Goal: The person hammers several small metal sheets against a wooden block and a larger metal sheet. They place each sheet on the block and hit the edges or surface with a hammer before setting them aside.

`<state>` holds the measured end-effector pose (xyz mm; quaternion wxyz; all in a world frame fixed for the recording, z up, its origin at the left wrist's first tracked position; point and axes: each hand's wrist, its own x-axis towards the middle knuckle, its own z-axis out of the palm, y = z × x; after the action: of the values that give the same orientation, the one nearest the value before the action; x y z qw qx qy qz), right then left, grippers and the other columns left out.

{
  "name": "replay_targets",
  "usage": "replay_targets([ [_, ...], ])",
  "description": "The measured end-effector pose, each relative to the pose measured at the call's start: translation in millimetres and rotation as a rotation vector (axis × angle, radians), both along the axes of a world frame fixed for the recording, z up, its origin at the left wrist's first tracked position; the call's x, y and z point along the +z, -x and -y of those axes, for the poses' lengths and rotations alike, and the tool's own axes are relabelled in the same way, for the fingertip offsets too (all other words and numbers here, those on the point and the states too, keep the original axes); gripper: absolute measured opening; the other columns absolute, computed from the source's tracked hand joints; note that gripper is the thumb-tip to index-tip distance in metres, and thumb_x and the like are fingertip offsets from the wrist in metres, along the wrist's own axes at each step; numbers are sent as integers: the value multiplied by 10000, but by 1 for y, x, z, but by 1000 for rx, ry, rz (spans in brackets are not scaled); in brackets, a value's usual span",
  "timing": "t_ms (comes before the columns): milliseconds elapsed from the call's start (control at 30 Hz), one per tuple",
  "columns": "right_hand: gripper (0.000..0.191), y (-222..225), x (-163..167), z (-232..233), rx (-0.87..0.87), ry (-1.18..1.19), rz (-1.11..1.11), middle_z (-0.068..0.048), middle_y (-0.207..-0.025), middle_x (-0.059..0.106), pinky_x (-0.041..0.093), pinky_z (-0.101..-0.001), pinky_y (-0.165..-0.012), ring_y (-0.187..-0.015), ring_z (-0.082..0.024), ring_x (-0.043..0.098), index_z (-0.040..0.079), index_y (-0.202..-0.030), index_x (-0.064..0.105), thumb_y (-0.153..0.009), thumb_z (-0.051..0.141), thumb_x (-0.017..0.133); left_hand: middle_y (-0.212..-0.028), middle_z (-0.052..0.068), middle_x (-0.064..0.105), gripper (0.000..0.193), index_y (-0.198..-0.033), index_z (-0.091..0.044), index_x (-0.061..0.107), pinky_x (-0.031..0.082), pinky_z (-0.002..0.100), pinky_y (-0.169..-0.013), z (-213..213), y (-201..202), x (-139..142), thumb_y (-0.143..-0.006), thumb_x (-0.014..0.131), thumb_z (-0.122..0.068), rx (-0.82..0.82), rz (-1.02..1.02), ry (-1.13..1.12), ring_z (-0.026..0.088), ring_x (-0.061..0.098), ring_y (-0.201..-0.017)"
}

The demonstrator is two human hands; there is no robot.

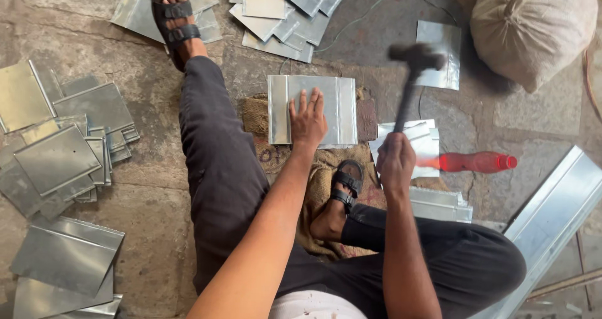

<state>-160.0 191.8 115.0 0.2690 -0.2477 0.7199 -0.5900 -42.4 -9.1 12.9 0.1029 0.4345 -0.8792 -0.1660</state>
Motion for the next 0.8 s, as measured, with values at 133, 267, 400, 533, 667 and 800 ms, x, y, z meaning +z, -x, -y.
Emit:
replay_targets([
  [133,451,-21,-27,-12,-21,340,-225,9,-603,447,294,-215,-390,-475,-6,429,88,-909,541,-1150,447,411,-1642,-14,373,573,-1531,-176,428,188,567,-1254,0,1,-5,-974,547,-238,12,-5,-19,302,340,-1515],
  [267,485,-29,-63,-17,158,-122,-651,-13,-716,604,415,-225,-539,-663,-59,512,38,-1039,652,-1195,437,425,-1652,-30,368,567,-1537,-186,424,191,572,-1256,-2,1,-2,-983,540,-225,26,13,7,293,337,-1522],
  [400,489,-22,-33,-23,133,-519,-315,-36,-673,595,425,-251,-487,-590,-105,557,50,-873,635,-1096,446,455,-1648,-37,364,564,-1544,-196,416,186,585,-1267,1,3,5,-993,533,-203,21,27,-25,284,332,-1528],
  [533,447,-22,17,-35,-1,-148,-153,-5,-662,474,370,-247,-412,-517,-68,439,73,-902,544,-1113,441,405,-1649,-20,358,553,-1544,-196,415,181,599,-1248,7,5,5,-1003,527,-191,7,40,1,312,327,-1518],
  [667,459,-37,0,-40,-42,285,-316,25,-604,456,314,-198,-392,-465,-30,405,107,-894,551,-1125,474,401,-1647,-20,366,527,-1545,-197,426,177,603,-1254,9,6,4,-1025,510,-205,10,32,8,313,328,-1526],
  [800,479,-52,-42,-37,76,-185,-323,6,-628,556,374,-211,-396,-480,-43,486,72,-929,604,-1107,468,400,-1643,-18,366,562,-1540,-191,425,176,586,-1244,8,6,10,-983,498,-194,5,35,9,307,330,-1510],
])
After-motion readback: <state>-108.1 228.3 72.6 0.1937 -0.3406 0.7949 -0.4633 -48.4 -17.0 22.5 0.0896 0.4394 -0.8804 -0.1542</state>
